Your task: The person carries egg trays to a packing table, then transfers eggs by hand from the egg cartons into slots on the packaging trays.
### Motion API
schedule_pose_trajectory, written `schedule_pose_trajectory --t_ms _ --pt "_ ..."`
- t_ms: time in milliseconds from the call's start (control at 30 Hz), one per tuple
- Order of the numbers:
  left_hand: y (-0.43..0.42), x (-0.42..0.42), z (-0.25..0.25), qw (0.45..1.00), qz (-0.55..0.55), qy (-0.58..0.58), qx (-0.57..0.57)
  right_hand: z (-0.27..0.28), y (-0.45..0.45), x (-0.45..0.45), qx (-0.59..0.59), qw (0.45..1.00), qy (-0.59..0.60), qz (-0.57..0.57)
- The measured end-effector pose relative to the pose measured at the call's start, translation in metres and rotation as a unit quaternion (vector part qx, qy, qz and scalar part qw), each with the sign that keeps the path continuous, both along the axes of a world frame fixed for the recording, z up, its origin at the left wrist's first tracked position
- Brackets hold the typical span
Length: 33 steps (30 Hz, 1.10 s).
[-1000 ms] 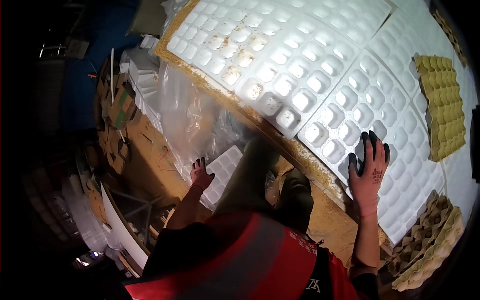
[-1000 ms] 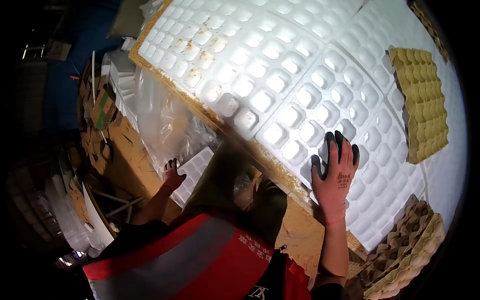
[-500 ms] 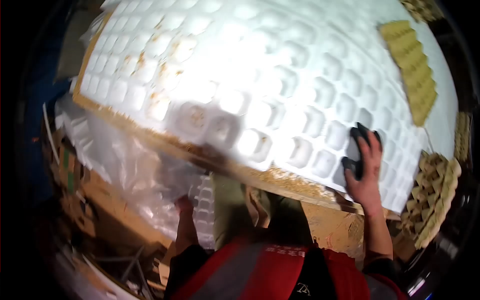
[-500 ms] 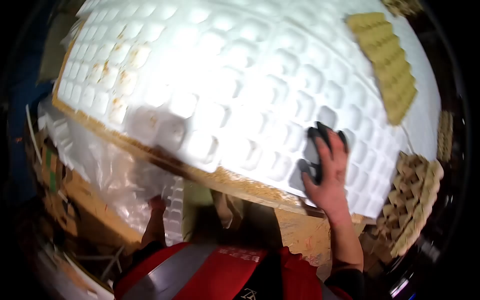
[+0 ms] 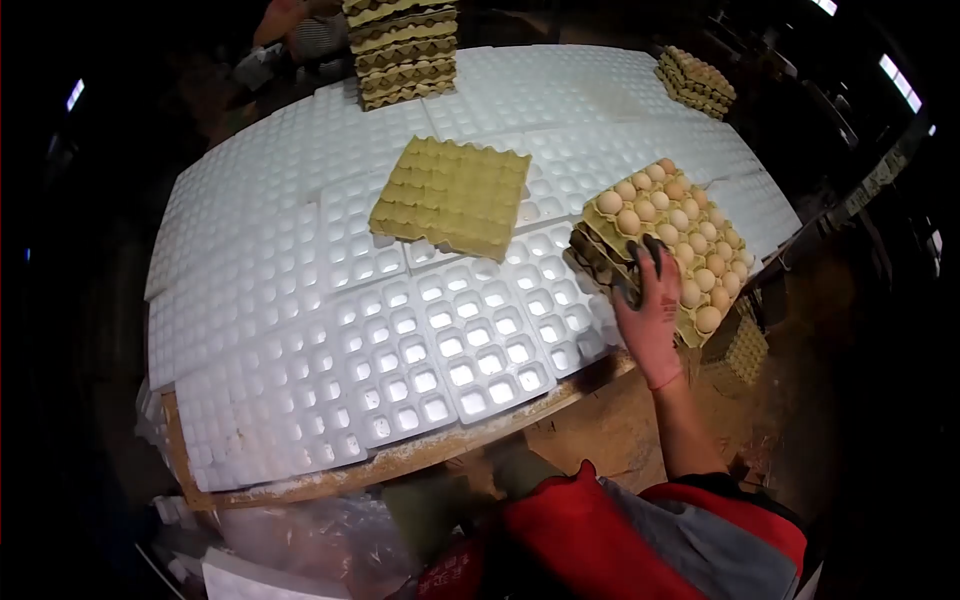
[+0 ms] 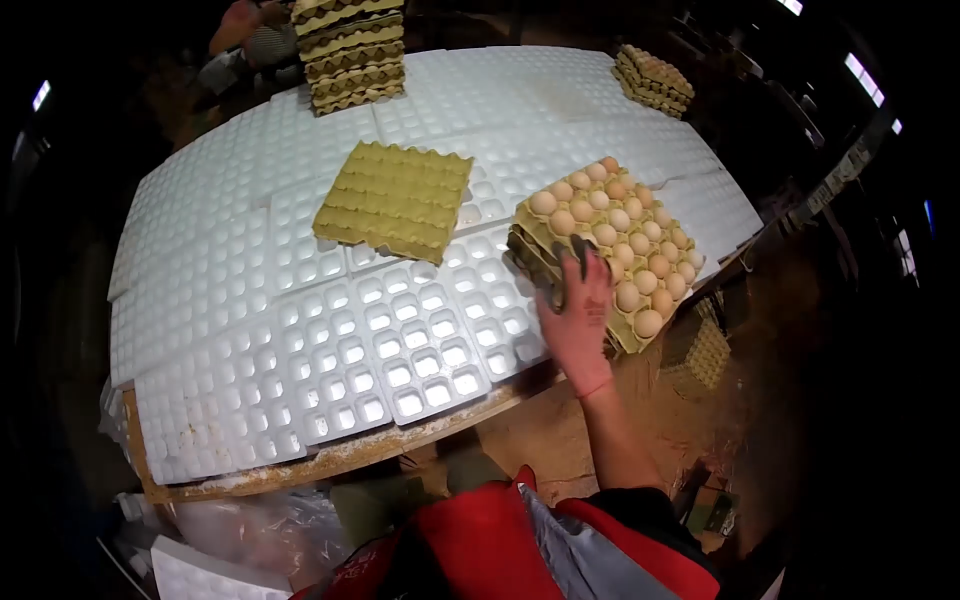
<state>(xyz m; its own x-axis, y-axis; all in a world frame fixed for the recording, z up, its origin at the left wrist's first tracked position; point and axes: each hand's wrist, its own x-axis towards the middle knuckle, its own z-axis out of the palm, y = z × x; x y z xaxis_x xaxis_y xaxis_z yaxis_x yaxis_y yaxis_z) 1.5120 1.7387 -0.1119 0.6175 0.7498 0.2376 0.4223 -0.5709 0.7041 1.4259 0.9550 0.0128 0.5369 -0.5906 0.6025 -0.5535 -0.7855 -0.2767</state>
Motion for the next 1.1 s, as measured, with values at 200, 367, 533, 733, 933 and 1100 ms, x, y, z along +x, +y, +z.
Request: schedule_pose_trajectory --t_ms 200,367,533,733,933,1100 --pt "-0.025 0.104 0.083 0.981 -0.193 -0.007 0.0 -0.027 -0.032 -0.061 0.129 0.985 -0.105 -0.037" --pt "0.027 0.2 0.085 0.971 -0.162 0.098 0.147 -0.059 0.02 -0.045 -0.016 0.997 -0.007 -0.07" --pt "0.137 0.305 0.076 0.949 -0.028 0.05 0.312 -0.062 0.061 0.004 -0.009 0.998 0.017 -0.057" --pt "0.217 0.471 0.041 0.868 -0.068 0.025 0.491 -0.023 0.144 0.125 -0.08 0.997 0.019 -0.012" --pt "0.193 0.533 -0.047 0.87 -0.222 0.187 0.399 0.02 0.261 0.265 -0.021 0.989 0.086 0.117" --pt "0.202 0.531 -0.058 0.851 -0.31 0.26 0.335 0.032 0.265 0.284 -0.022 0.991 0.077 0.106"
